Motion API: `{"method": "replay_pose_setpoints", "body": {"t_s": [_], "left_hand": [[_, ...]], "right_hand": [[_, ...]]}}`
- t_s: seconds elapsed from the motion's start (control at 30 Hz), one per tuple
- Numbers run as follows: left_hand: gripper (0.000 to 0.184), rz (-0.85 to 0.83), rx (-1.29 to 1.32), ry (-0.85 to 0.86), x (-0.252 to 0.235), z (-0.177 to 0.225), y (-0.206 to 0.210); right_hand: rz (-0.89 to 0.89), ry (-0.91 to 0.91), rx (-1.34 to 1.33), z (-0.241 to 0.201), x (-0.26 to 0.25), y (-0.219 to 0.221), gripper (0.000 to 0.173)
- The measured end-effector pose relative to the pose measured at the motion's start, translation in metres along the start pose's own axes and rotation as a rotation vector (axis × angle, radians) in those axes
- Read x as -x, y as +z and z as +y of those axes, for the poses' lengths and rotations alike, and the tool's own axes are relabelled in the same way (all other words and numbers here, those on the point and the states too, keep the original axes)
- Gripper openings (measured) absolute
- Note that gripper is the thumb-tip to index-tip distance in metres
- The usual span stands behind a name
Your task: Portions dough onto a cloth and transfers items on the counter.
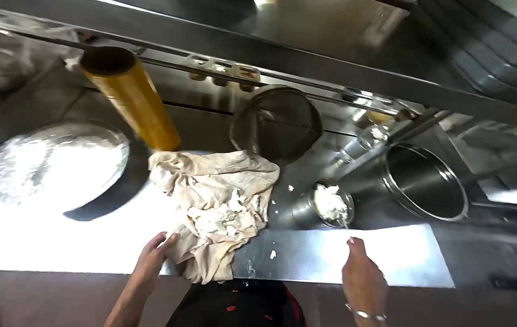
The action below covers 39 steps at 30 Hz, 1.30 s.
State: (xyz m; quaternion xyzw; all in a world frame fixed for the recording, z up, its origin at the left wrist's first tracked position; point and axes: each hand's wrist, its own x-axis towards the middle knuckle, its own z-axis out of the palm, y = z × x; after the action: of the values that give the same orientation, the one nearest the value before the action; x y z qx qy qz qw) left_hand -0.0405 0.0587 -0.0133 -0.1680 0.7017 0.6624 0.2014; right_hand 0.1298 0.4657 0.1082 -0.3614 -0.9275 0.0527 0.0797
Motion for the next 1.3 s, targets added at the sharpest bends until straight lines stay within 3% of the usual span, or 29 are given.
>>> {"method": "replay_pose_setpoints", "body": {"t_s": [0.17,0.27,0.47,0.57,0.63,0.73,0.87,1.0,1.17,1.3], "left_hand": [[0.029,0.079,0.304,-0.164,0.005,0.003,-0.001],[0.032,0.147,0.420,-0.225,0.009,0.006,-0.009],[0.033,0.205,0.510,-0.142,0.025,0.025,-0.040],[0.035,0.237,0.620,-0.116,0.022,0.027,-0.048],[0.048,0.178,0.615,-0.149,0.020,0.028,-0.052],[0.060,0.037,0.388,-0.307,0.020,0.021,-0.059],[0.045,-0.210,0.147,-0.337,0.014,0.010,-0.054],[0.031,-0.124,0.122,-0.214,-0.008,0.005,-0.040],[0.036,-0.133,0.291,-0.208,-0.012,0.012,-0.014],[0.031,-0.187,0.344,-0.165,-0.001,0.015,0.014]], "right_hand": [[0.119,-0.195,-0.239,-0.024,0.000,-0.015,0.034],[0.120,-0.144,-0.197,-0.037,0.001,-0.002,0.034],[0.321,-0.053,-0.223,-0.026,0.012,0.003,0.031],[0.025,0.043,-0.070,-0.020,0.015,0.008,0.031],[0.065,0.010,-0.086,-0.019,0.018,0.008,0.031],[0.164,-0.098,-0.264,-0.037,0.024,0.000,0.030],[-0.209,-0.246,-0.580,-0.072,0.027,0.023,0.034],[-0.509,-0.300,-0.484,-0.124,0.041,0.080,0.036],[-0.626,-0.277,-0.305,-0.172,0.066,0.111,0.036],[-0.678,-0.280,-0.313,-0.191,0.091,0.121,0.035]]}}
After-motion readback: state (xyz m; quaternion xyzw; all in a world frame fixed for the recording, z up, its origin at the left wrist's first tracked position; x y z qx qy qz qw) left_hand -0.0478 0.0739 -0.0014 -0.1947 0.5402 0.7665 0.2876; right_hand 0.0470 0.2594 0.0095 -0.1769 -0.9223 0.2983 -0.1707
